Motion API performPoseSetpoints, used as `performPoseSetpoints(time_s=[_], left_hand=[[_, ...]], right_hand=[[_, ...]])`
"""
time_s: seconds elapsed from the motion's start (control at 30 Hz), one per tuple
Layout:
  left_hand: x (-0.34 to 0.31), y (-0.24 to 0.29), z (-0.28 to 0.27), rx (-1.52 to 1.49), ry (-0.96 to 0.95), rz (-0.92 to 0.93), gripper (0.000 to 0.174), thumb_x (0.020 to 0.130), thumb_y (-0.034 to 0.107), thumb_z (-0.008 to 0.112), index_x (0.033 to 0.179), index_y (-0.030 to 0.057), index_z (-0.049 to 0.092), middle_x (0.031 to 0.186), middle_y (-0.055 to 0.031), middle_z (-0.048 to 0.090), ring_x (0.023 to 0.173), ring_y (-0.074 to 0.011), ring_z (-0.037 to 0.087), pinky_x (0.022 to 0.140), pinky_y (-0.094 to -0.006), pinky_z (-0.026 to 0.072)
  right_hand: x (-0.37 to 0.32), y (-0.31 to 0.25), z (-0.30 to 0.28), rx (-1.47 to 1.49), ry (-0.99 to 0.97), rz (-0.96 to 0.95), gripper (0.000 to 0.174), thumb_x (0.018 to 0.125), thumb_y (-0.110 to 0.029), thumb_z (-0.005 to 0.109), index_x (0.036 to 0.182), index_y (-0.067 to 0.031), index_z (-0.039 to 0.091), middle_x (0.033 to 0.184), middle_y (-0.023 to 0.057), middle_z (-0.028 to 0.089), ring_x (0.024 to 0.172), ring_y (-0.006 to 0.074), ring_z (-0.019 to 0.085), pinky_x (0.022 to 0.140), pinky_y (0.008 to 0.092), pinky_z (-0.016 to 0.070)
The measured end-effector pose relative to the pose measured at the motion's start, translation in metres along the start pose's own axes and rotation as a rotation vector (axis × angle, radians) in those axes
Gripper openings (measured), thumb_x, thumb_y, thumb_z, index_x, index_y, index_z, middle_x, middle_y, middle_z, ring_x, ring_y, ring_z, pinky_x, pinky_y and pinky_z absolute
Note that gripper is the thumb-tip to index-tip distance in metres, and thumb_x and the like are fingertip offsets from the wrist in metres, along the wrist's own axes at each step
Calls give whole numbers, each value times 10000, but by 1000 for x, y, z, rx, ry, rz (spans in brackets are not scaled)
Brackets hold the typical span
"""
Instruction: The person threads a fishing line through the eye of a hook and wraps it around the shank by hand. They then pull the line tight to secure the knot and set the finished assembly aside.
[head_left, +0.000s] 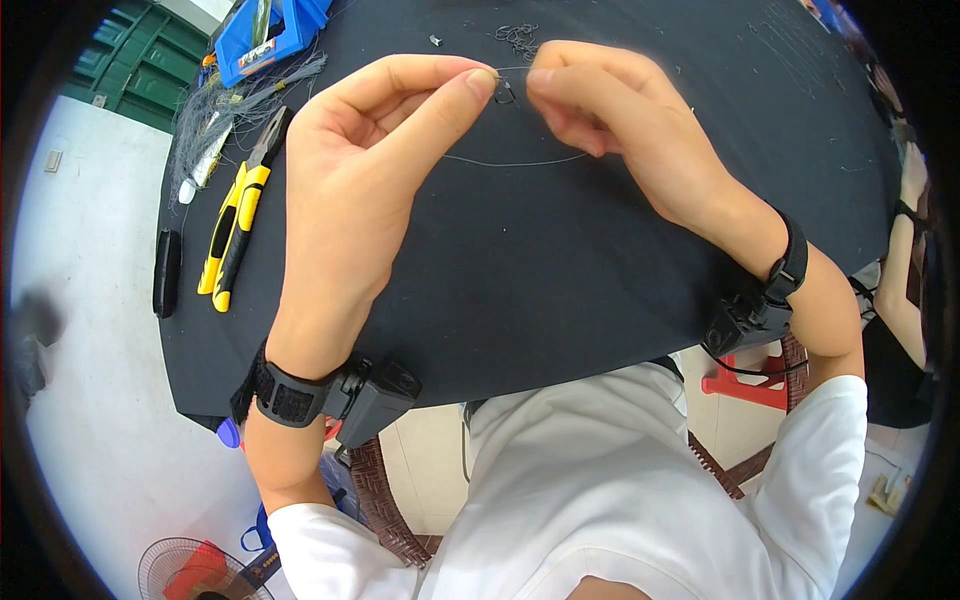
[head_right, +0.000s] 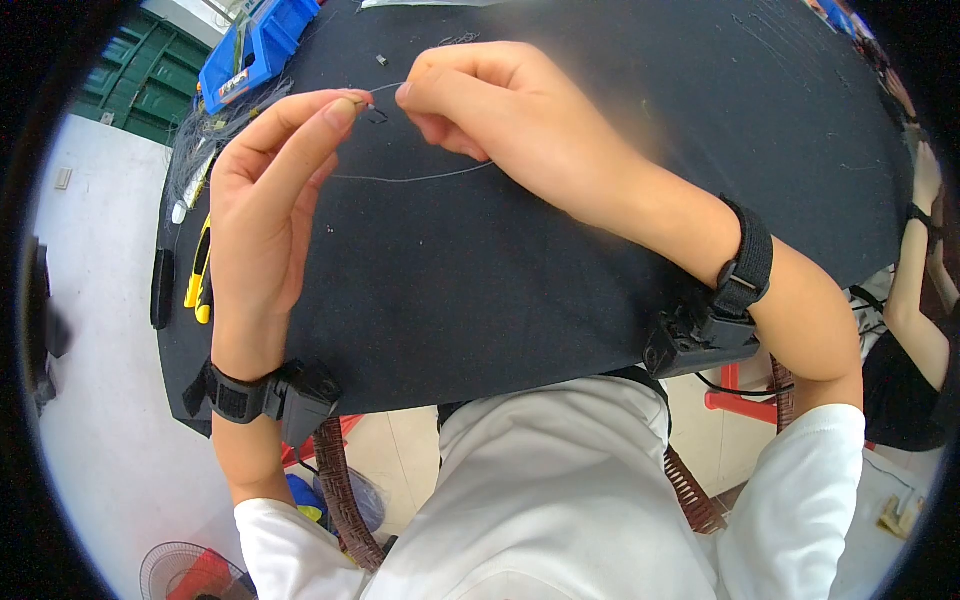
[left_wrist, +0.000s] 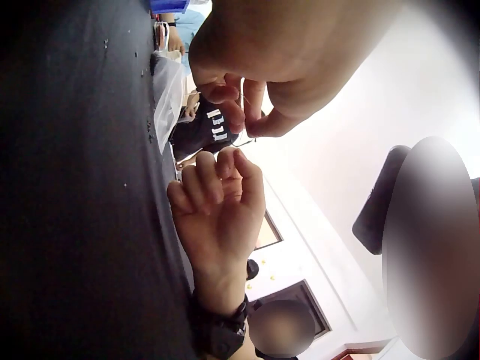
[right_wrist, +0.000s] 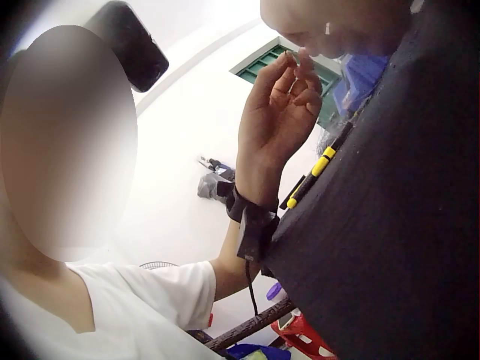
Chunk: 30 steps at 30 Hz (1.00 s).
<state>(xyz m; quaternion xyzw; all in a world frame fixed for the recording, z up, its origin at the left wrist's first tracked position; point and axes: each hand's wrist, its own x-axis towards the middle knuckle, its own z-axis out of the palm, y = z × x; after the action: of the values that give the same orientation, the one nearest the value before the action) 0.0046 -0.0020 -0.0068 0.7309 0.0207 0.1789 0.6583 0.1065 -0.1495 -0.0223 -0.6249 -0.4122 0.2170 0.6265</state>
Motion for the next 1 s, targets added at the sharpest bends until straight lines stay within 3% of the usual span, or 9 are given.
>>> performPoseSetpoints(time_s=[0.3,0.4,0.5,0.7,0.8,1.0], left_hand=[[1,-2,-3,19,14,18,184,805,114,598,956,13,618,919,-76,619,850,-89,562,739,-178,416],[2,-2,-4,-10,64,38,158,772,55,615,904,-33,617,829,-54,631,761,-60,578,689,-145,425],[2,0,-3,-19,94,46,166,765,59,620,903,-33,620,823,-50,630,747,-53,572,670,-141,418],[3,5,-1,-40,94,-32,179,758,64,625,910,-31,624,821,-45,631,753,-51,567,674,-139,406],[4,2,0,-51,104,-47,189,753,83,633,906,-29,629,811,-37,630,727,-41,552,648,-132,388],[8,-3,-3,-29,123,-97,184,752,107,635,888,-17,644,747,0,610,638,-7,475,567,-140,332]], right_hand=[[-1,3,1,-9,2,6,259,845,-243,445,646,-79,472,563,-45,338,511,38,269,476,206,207],[-1,2,-1,-34,43,14,231,848,-245,462,718,-67,532,563,-53,344,508,34,266,477,205,205],[0,6,-4,40,49,-25,210,857,-244,485,810,-57,568,583,-62,369,526,25,298,486,191,229],[2,23,0,-2,8,-61,177,860,-213,532,877,-44,579,749,-44,521,646,24,429,582,173,359],[3,25,6,17,11,-105,118,829,-134,567,818,-17,570,602,-59,483,547,-3,409,483,167,327],[-5,13,9,-18,-17,-107,119,811,-126,581,762,-17,571,590,-55,483,522,-2,399,456,166,312]])
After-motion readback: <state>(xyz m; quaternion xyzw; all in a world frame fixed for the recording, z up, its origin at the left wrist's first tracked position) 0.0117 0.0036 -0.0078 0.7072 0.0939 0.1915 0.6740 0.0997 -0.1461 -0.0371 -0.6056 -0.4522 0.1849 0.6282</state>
